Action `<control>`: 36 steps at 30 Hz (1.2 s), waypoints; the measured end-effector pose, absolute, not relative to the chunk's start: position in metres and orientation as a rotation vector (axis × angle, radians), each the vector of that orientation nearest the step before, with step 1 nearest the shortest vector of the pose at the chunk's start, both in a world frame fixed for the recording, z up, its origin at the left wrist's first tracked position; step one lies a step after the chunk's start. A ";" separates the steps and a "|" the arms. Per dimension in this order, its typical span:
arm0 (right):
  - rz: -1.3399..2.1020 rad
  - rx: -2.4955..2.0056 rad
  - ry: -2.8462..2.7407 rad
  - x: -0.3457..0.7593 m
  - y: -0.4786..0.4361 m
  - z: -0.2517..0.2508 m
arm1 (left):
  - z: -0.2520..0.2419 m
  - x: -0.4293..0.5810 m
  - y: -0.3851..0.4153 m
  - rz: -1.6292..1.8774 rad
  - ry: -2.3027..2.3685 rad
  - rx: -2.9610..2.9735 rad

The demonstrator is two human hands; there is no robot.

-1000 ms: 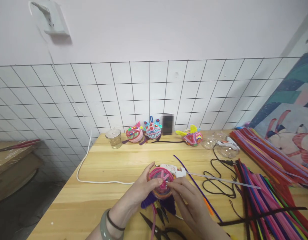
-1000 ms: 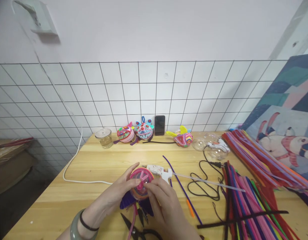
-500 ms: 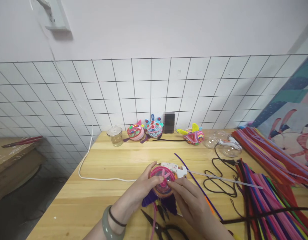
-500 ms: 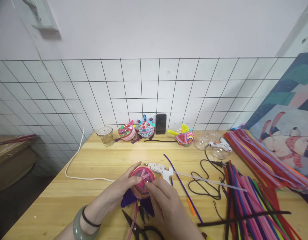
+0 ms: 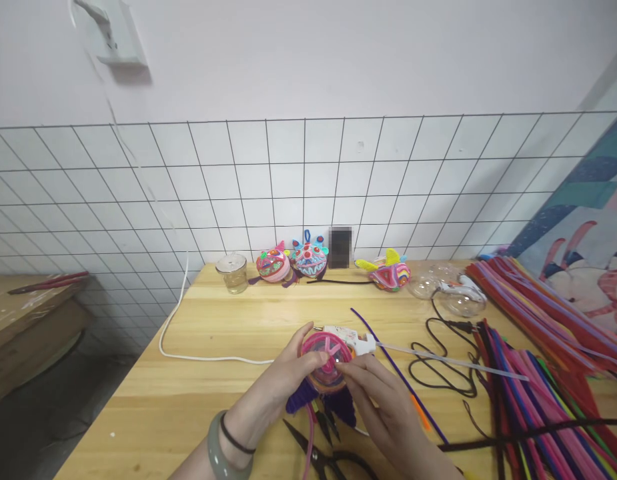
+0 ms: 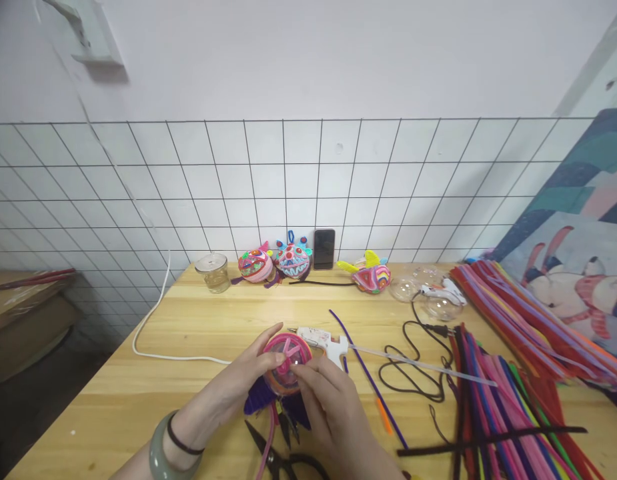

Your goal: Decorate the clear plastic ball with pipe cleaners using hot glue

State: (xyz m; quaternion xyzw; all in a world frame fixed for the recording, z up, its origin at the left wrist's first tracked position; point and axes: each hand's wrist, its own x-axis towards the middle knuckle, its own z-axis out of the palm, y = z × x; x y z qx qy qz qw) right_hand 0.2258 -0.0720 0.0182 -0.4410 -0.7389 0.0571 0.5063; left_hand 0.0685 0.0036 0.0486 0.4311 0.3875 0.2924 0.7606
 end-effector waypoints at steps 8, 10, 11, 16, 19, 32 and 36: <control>0.355 -1.073 -1.596 0.218 -0.071 0.028 | 0.050 0.070 0.002 0.723 0.872 0.970; 0.363 -1.080 -1.576 0.218 -0.072 0.027 | 0.050 0.071 0.002 0.732 0.869 0.949; 0.366 -1.088 -1.570 0.219 -0.072 0.027 | 0.050 0.071 0.001 0.735 0.867 0.939; 0.343 -1.089 -1.583 0.219 -0.070 0.024 | 0.047 0.072 0.002 0.744 0.818 0.897; 0.317 -1.082 -1.597 0.219 -0.070 0.023 | 0.045 0.072 0.002 0.740 0.811 0.894; 0.307 -1.077 -1.642 0.221 -0.069 0.018 | 0.047 0.073 0.001 0.734 0.836 0.859; 0.219 -1.063 -1.714 0.224 -0.068 0.014 | 0.048 0.072 0.001 0.730 0.848 0.864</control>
